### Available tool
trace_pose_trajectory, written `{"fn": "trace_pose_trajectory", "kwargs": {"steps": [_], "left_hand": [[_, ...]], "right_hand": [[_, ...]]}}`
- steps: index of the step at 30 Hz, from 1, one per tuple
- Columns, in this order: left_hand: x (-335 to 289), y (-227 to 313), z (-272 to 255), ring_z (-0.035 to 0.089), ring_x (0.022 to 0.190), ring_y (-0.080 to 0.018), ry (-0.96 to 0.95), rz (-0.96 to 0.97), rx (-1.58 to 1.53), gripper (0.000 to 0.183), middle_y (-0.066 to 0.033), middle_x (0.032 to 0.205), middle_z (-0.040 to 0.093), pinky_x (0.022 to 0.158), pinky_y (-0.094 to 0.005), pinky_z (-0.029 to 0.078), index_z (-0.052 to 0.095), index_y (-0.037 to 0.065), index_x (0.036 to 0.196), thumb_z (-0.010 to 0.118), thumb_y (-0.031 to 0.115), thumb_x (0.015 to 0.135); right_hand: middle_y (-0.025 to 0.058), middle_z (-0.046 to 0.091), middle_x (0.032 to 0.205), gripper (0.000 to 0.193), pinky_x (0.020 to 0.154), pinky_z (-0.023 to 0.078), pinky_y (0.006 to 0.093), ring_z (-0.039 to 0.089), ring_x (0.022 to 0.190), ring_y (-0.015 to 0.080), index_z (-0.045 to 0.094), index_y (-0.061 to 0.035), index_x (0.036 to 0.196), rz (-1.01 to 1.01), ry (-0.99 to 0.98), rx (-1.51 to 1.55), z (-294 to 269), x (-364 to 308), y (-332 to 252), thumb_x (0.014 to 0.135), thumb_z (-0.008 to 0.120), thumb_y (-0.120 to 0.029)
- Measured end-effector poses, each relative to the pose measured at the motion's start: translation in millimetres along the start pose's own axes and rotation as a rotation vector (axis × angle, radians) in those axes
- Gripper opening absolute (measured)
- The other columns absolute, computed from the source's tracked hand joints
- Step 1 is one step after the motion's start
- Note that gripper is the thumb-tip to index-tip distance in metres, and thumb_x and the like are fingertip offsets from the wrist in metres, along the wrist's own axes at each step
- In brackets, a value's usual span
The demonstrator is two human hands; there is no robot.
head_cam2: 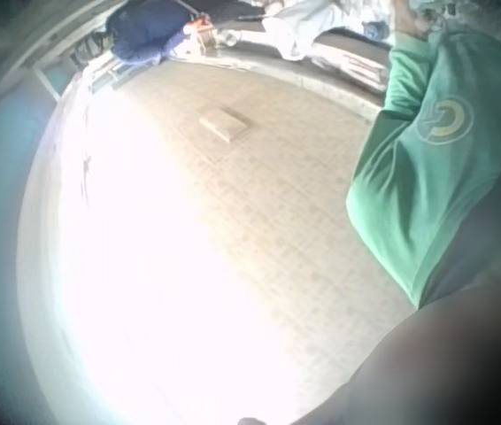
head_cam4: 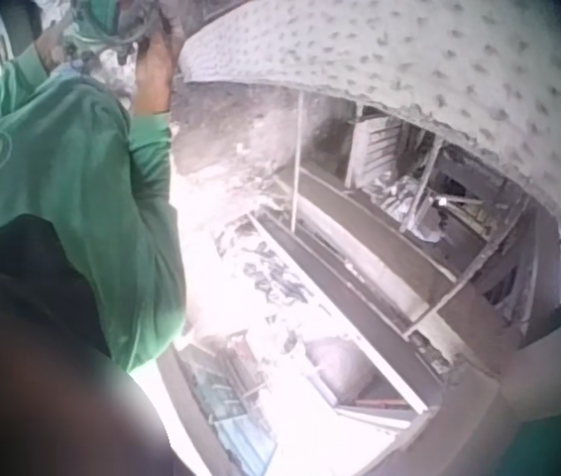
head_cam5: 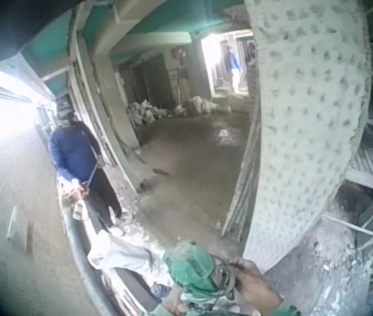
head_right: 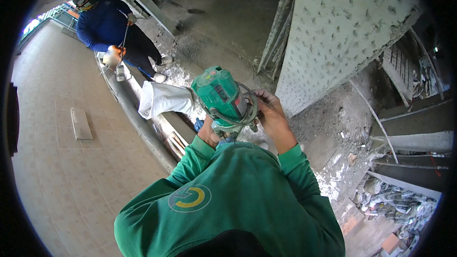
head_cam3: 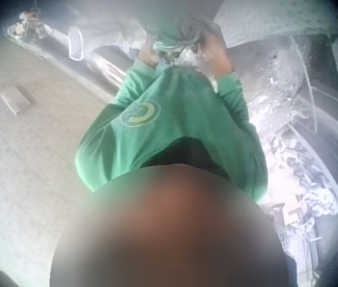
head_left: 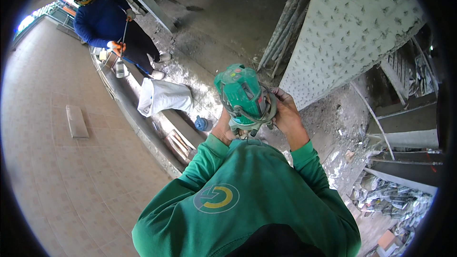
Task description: The person receives a green laser level, walks to a spot on the floor, and squats to set it up. They plug in the power cord, place the device on a white tile, and adjust its position until the green laser lines are projected onto the walls.
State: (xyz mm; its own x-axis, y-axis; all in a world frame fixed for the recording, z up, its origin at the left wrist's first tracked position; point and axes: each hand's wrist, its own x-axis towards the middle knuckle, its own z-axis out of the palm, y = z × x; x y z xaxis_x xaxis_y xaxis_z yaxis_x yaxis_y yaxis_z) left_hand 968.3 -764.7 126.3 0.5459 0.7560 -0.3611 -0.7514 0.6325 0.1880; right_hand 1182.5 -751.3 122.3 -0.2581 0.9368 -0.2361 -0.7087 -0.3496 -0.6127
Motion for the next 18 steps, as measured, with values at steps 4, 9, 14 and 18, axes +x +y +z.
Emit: {"fn": "trace_pose_trajectory", "kwargs": {"steps": [4, 9, 14, 18], "left_hand": [[6, -3, -12, 0.07, 0.124, -0.0397, -0.197, -0.062, -0.12, 0.055, -0.026, 0.142, 0.067, 0.107, -0.0566, 0.059, 0.061, -0.003, 0.143, 0.057, 0.042, 0.111], [8, -10, 6, 0.078, 0.106, -0.0289, -0.035, 0.054, 0.143, 0.067, -0.0157, 0.129, 0.075, 0.086, -0.0436, 0.069, 0.065, 0.002, 0.14, 0.06, 0.06, 0.107], [7, -14, 22, 0.074, 0.117, -0.03, -0.045, 0.084, 0.069, 0.071, -0.017, 0.138, 0.071, 0.097, -0.0471, 0.065, 0.063, 0.002, 0.144, 0.057, 0.062, 0.107], [9, -11, 17, 0.073, 0.119, -0.03, -0.022, 0.071, 0.071, 0.073, -0.0172, 0.141, 0.07, 0.098, -0.0475, 0.065, 0.061, 0.004, 0.148, 0.058, 0.063, 0.106]], "right_hand": [[0.0112, 0.076, 0.115, 0.031, 0.06, 0.057, 0.0325, 0.073, 0.084, 0.018, 0.065, -0.0041, 0.127, -0.006, -0.071, -0.006, -1, -12, -15, 0.099, 0.077, -0.01], [0.0107, 0.072, 0.115, 0.035, 0.067, 0.059, 0.0352, 0.072, 0.09, 0.0195, 0.063, -0.0011, 0.134, -0.043, -0.147, -0.027, -4, -27, -31, 0.1, 0.072, -0.002], [0.0091, 0.072, 0.115, 0.032, 0.066, 0.058, 0.0321, 0.07, 0.087, 0.0172, 0.064, -0.003, 0.13, -0.014, -0.116, 0.002, -12, -24, -27, 0.1, 0.075, -0.005], [0.0086, 0.072, 0.115, 0.029, 0.064, 0.056, 0.0297, 0.068, 0.084, 0.0154, 0.065, -0.0044, 0.128, -0.009, -0.133, 0.044, -16, -17, -24, 0.101, 0.075, -0.007]]}}
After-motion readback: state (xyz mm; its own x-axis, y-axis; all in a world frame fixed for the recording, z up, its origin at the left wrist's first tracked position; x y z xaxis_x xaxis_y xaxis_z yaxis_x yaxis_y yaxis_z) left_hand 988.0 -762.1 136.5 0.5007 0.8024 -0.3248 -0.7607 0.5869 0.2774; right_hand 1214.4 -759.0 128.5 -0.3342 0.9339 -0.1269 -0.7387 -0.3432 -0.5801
